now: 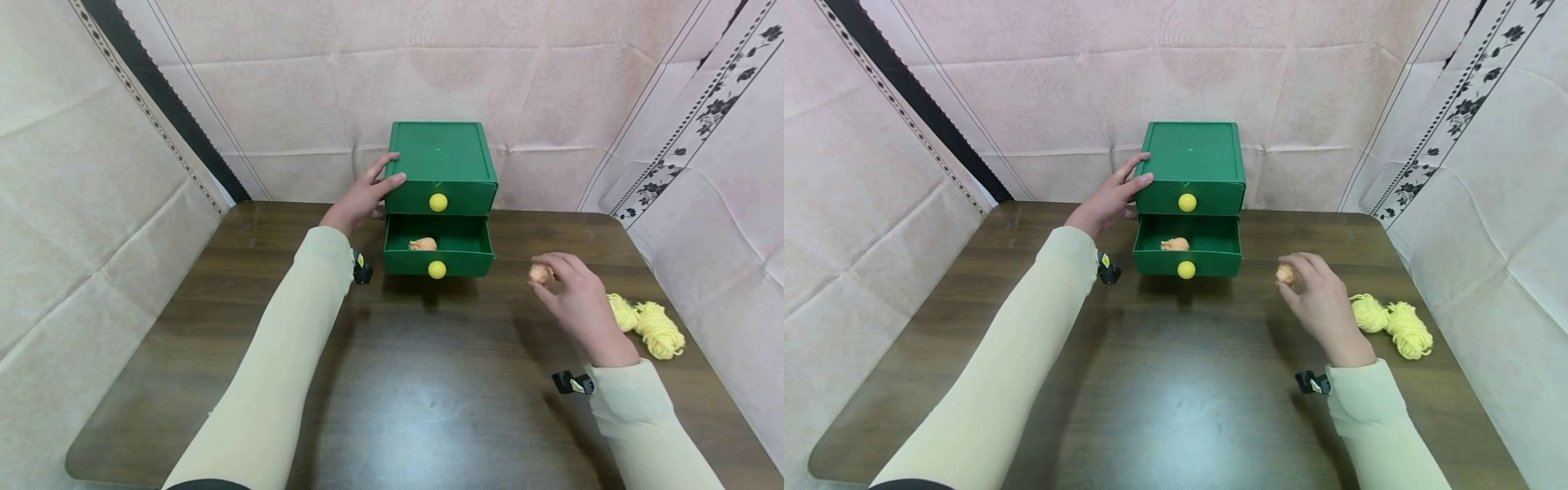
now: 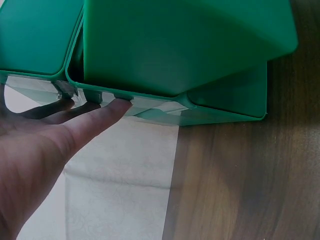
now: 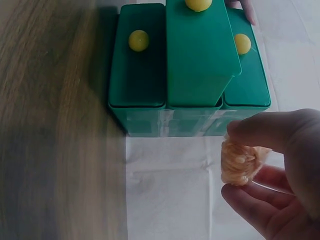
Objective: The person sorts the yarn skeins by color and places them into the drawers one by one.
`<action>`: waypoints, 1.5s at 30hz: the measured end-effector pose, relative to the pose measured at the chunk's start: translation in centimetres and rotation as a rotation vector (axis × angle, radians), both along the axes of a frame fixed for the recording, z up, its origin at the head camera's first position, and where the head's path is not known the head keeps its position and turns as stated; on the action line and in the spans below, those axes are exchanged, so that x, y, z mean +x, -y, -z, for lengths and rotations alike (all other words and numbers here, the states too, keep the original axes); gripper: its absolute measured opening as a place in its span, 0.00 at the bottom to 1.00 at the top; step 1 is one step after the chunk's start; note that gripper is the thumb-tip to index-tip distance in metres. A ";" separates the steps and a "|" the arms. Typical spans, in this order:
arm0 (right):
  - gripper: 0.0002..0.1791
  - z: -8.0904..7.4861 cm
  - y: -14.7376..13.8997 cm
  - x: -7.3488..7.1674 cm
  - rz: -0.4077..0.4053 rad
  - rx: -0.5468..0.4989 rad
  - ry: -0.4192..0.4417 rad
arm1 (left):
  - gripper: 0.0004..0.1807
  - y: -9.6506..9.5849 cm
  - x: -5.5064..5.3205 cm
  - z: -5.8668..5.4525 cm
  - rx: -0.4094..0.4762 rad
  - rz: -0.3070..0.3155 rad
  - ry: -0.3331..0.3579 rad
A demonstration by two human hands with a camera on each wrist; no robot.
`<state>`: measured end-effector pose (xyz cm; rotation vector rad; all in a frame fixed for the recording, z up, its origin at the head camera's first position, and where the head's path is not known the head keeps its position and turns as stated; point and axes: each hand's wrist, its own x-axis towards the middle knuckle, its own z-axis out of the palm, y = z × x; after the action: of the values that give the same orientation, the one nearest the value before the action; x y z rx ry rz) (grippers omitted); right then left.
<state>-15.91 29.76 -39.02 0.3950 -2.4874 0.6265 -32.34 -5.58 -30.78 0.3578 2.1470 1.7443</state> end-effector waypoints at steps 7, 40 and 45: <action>0.22 -0.1 0.7 -0.5 -0.012 -0.010 -0.050 | 0.35 0.1 0.0 0.0 -0.006 -0.001 -0.001; 0.22 -1.4 4.7 -1.9 -0.033 -0.130 -0.206 | 0.34 0.1 0.0 0.2 0.025 0.002 0.008; 0.22 -1.6 5.2 -2.1 -0.040 -0.147 -0.212 | 0.34 0.1 -0.1 0.2 0.024 0.002 0.012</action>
<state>-17.97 24.57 -37.46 0.4315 -2.2224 0.7386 -32.42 -5.71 -30.99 0.3547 2.1185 1.7687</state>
